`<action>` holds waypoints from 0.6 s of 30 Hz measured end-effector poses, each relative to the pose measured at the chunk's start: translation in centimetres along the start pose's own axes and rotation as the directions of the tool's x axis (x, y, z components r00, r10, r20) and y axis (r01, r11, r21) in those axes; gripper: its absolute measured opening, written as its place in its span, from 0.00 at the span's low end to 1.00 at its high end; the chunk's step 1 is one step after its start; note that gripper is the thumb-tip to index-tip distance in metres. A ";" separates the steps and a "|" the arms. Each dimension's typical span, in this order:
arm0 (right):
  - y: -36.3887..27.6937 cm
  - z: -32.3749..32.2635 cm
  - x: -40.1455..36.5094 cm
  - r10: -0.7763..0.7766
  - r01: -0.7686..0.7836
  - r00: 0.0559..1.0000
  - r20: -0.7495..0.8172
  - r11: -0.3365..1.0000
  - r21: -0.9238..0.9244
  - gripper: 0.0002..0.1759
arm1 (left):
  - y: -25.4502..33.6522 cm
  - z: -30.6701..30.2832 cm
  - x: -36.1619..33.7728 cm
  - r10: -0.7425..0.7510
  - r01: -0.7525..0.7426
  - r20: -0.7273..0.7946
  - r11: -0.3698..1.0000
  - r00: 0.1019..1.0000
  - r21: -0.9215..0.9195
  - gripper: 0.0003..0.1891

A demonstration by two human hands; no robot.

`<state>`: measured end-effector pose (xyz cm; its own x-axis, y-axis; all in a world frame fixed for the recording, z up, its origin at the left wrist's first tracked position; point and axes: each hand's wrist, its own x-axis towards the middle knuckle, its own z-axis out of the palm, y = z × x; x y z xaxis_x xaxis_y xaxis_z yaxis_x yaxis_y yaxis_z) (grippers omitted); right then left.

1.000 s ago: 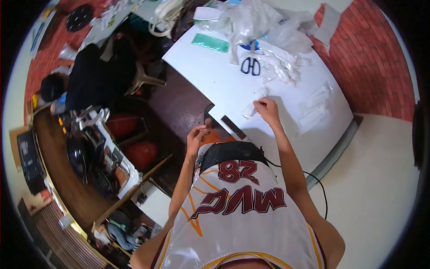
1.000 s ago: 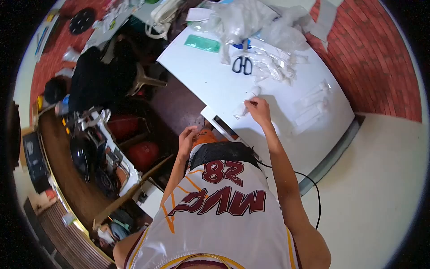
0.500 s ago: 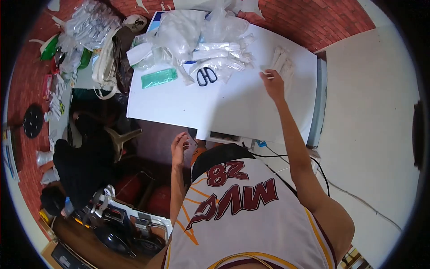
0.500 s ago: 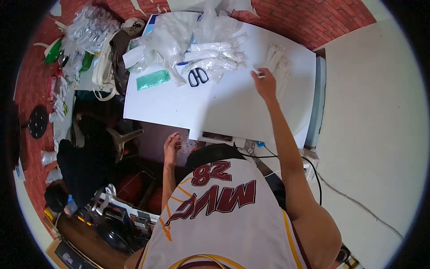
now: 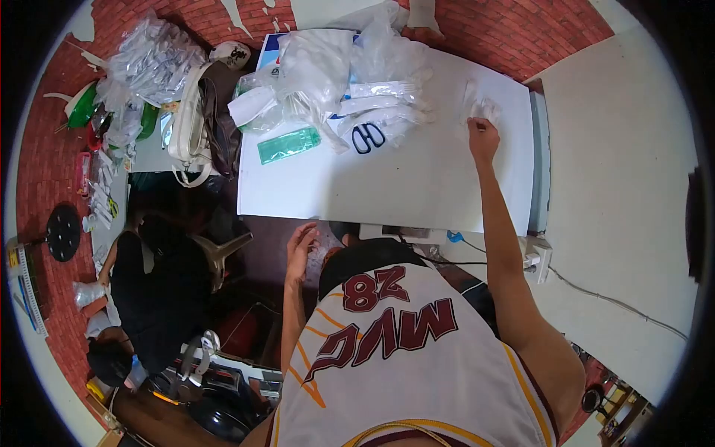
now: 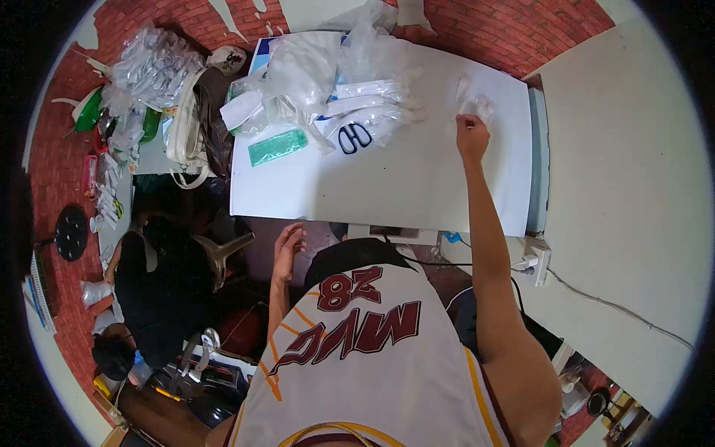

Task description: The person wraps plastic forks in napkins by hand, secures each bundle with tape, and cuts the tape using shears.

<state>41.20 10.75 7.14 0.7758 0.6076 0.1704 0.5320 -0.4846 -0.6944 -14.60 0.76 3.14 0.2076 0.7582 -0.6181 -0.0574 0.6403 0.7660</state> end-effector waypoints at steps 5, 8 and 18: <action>-3.4 -0.9 -13.0 -0.154 0.149 0.939 0.308 0.988 0.039 0.11 | 2.4 0.8 1.8 0.072 -0.105 0.181 0.979 0.981 0.177 0.17; -2.9 0.3 -19.1 -0.182 0.124 0.877 0.444 0.980 0.157 0.14 | 5.4 3.7 2.8 0.090 -0.188 0.325 0.939 0.942 0.286 0.15; -2.0 -3.7 -25.5 -0.357 0.372 0.738 0.573 0.923 0.095 0.24 | 4.4 12.3 8.5 0.311 -0.874 0.818 0.151 0.485 0.461 0.24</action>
<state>21.59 -6.13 6.77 0.1882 0.9818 -0.0271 0.7477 -0.1611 -0.6441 -1.04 8.48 3.42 0.8811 0.4656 0.0827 0.2601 -0.6232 0.7376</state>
